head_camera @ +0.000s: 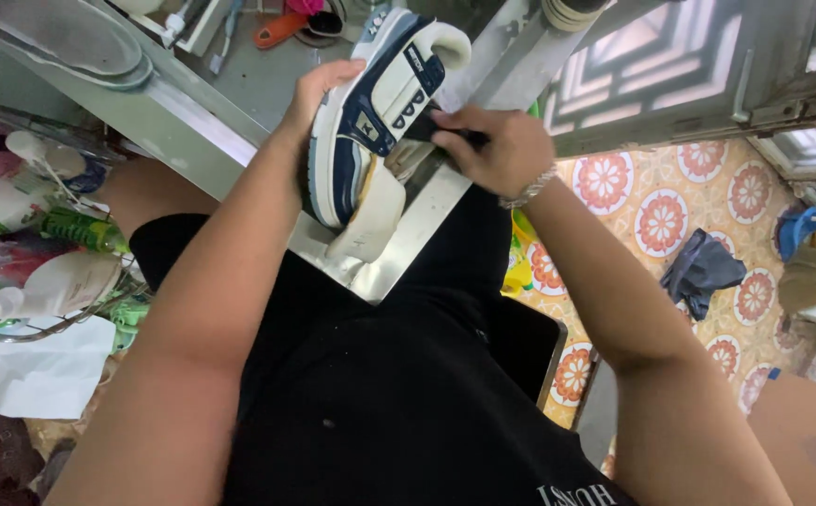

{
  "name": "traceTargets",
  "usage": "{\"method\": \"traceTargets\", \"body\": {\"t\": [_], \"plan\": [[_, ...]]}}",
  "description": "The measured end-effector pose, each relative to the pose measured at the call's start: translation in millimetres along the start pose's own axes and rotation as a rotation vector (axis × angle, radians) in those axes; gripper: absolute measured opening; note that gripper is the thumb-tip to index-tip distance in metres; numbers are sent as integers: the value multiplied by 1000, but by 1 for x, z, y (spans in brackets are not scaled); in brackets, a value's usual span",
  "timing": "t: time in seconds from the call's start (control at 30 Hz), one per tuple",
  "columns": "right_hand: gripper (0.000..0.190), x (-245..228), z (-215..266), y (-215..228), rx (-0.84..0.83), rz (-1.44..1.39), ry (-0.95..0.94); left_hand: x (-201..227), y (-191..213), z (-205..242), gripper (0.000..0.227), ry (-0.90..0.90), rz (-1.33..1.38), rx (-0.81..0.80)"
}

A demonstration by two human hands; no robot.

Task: The person scrubs a white and blue sneaker with a pink sponge and rinses it under a faucet. They then scrub the shoe with a brush, rinse it again, and place it in a green bucket. Finally, they pick up a second sneaker and begin scrubbing it with a brush.

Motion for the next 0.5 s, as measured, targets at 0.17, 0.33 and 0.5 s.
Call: {"method": "traceTargets", "body": {"t": [0.17,0.33,0.5], "plan": [[23,23,-11,3,11,-16,-77,-1,3,7,49,13,-3,144],[21,4,0,-2,-11,-26,47,1,-8,14,50,53,-54,184],[23,19,-13,6,-55,-40,-5,3,-4,19,52,75,-114,331]]}}
Point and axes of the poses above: each hand's wrist, its own z-axis away from the middle knuckle, its own y-axis out of the back of the hand, x = y × z, the point moved 7 cm from there along -z, towards the middle knuckle, and after that the axes turned 14 degrees about -x, right-handed, at the moved point
